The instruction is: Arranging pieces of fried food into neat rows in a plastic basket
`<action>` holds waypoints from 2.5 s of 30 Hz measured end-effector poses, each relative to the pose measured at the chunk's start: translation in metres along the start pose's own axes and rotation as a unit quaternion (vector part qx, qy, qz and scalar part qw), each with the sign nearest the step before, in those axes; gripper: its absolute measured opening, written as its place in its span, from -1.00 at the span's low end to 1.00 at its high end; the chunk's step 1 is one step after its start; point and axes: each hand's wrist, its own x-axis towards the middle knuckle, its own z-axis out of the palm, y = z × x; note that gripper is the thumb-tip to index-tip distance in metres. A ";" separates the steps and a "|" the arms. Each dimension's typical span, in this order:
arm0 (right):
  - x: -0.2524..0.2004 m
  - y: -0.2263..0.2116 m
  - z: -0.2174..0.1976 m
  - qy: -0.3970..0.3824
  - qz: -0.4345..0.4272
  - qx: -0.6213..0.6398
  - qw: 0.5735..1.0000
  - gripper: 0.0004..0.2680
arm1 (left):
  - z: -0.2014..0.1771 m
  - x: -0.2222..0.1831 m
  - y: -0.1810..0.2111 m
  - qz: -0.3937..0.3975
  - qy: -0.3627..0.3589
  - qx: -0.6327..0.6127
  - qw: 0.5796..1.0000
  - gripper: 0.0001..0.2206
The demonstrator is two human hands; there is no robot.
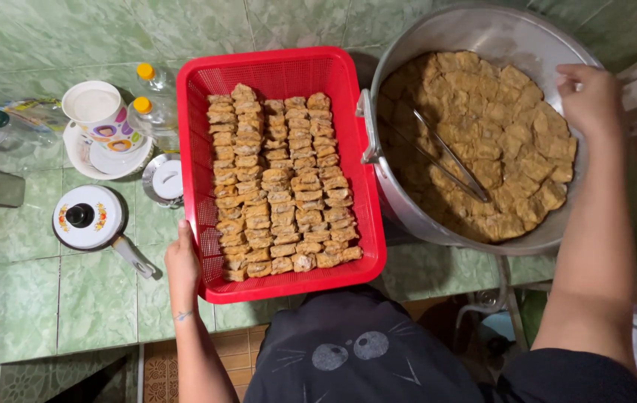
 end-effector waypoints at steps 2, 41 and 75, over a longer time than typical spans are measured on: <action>0.027 0.024 0.026 -0.006 -0.054 -0.053 0.997 -0.69 | 0.001 0.002 -0.001 -0.004 0.002 -0.003 1.000 -0.42; 0.055 0.076 0.062 -0.014 -0.063 -0.332 0.941 -0.67 | 0.000 -0.003 0.010 -0.029 -0.014 -0.034 0.999 -0.44; -0.219 -0.264 0.224 -0.131 -0.060 0.625 0.767 -0.71 | 0.011 0.030 -0.045 0.038 0.030 0.012 0.999 -0.31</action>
